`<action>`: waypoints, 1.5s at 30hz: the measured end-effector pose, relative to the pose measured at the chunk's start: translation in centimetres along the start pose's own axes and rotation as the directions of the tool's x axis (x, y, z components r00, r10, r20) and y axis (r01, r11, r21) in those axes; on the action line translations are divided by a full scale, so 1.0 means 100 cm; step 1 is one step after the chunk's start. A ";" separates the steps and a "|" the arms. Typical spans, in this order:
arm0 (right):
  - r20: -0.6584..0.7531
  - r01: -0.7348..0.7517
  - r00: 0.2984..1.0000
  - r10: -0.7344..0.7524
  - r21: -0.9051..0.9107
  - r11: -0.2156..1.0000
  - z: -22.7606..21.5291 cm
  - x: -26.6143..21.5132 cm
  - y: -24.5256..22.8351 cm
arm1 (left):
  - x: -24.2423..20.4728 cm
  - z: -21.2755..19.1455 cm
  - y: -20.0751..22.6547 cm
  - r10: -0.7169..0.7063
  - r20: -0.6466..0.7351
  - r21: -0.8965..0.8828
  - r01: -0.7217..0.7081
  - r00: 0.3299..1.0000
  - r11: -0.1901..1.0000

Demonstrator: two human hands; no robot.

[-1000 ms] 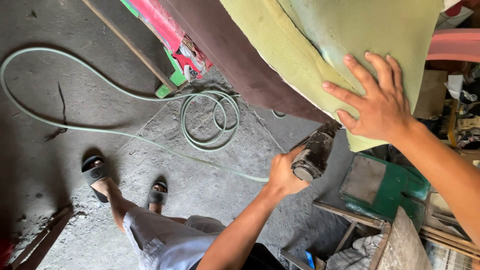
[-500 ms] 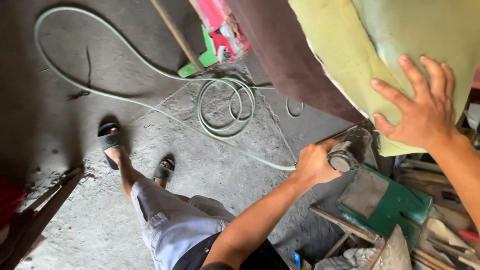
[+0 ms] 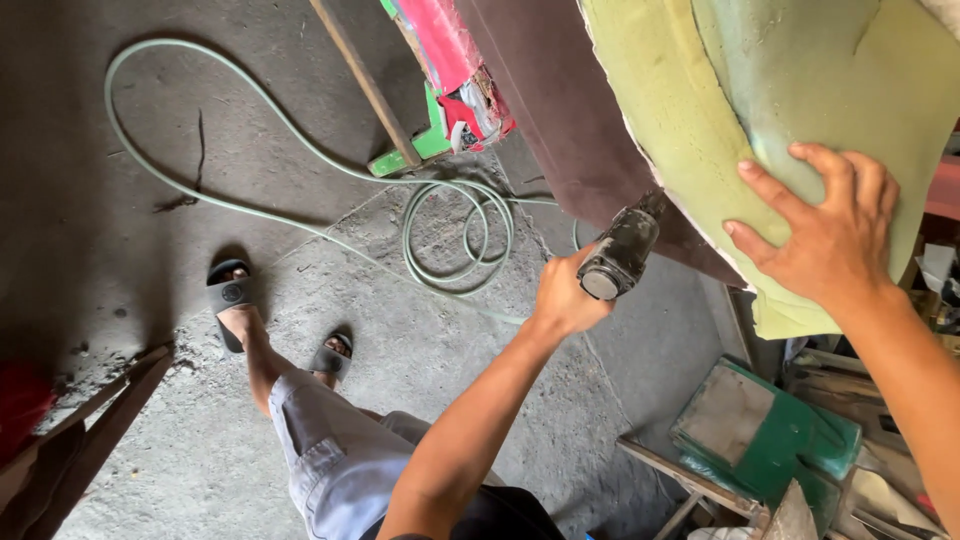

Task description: The person is padding a furniture frame by aligning foam and stapling it down with a pneumatic gun.

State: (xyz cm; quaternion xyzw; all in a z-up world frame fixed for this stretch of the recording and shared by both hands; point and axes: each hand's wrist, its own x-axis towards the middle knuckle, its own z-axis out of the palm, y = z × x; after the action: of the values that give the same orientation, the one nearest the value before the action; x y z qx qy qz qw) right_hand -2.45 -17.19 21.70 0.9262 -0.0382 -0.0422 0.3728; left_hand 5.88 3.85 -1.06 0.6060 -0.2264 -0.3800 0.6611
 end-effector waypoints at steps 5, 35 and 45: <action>-0.002 -0.005 1.000 0.005 0.032 0.999 0.003 0.000 0.000 | 0.031 0.012 -0.009 0.105 -0.012 0.039 -0.105 0.994 0.994; 0.239 -0.492 0.869 0.433 0.506 0.709 0.000 -0.032 -0.001 | -0.063 -0.214 0.135 0.150 -0.215 0.545 -0.009 0.965 0.839; 0.223 -0.603 0.788 0.574 0.470 0.645 -0.043 0.059 -0.038 | 0.144 -0.180 0.277 0.488 0.413 0.850 -0.518 0.769 0.097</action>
State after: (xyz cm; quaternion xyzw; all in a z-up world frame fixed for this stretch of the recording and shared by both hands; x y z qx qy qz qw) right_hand 4.05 -12.08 21.86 0.9262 -0.3567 0.0682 0.1016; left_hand 34.68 3.37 20.65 0.7501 -0.6024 0.0665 0.2647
